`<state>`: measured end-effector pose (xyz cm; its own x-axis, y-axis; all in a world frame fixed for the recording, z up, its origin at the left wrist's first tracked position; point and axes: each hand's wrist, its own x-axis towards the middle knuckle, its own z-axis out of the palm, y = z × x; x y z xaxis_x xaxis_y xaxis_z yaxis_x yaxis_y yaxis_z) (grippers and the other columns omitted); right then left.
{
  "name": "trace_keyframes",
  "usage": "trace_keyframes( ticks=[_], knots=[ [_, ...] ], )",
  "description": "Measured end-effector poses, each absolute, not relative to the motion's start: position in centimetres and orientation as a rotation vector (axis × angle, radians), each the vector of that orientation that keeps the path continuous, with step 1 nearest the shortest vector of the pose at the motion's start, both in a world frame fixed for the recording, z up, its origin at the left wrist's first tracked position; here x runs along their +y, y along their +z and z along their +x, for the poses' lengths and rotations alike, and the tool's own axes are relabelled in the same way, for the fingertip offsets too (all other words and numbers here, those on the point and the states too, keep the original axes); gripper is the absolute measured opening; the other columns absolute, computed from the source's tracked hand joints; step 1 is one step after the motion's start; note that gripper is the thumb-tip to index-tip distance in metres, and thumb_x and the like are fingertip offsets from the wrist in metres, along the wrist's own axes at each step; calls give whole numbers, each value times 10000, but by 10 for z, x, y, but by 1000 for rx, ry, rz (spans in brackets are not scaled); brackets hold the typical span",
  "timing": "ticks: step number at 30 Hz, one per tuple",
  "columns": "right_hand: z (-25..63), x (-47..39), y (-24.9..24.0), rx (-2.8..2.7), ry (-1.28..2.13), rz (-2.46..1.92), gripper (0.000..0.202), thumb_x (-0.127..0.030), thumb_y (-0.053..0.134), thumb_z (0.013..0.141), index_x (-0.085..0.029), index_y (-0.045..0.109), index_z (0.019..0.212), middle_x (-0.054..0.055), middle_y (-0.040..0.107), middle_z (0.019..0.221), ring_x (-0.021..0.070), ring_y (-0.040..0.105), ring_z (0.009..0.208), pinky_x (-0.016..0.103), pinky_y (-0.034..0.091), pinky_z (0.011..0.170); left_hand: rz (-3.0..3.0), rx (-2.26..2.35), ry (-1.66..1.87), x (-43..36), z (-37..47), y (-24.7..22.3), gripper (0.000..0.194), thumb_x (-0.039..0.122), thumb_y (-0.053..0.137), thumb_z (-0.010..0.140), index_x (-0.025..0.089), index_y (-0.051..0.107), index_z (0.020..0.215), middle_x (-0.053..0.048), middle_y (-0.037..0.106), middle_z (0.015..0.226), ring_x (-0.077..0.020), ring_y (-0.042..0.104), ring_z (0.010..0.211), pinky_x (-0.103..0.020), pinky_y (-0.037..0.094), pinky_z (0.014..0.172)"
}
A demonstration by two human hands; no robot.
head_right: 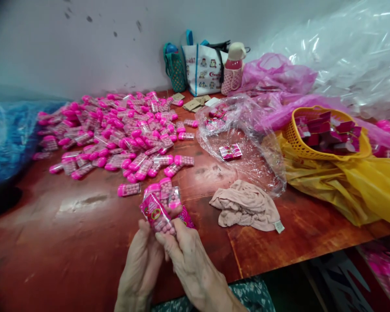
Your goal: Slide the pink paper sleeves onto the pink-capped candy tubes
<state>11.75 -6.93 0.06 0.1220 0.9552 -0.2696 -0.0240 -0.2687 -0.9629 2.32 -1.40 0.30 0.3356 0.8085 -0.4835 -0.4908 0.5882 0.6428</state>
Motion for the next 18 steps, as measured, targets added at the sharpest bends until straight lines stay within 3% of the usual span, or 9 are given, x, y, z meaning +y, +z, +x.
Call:
trace_keyframes(
  ticks=[8, 18],
  knots=[
    [110, -57, 1, -804, 1523, -1242, 263, -397, 528, 851, -174, 473, 723, -64, 455, 524, 55, 401, 381, 167, 347, 382, 424, 888, 790, -17, 19, -1, 342, 390, 530, 834, 105, 678, 954, -35, 652, 555, -89, 484, 290, -218, 471, 337],
    [108, -61, 0, -927, 1416, -1344, 350, -426, 388, 932, -176, 487, 708, -48, 455, 534, 69, 454, 452, 166, 367, 437, 388, 803, 814, -15, 17, -3, 443, 494, 513, 812, 128, 678, 1001, -3, 555, 431, -90, 449, 283, -168, 366, 253]
  ],
)
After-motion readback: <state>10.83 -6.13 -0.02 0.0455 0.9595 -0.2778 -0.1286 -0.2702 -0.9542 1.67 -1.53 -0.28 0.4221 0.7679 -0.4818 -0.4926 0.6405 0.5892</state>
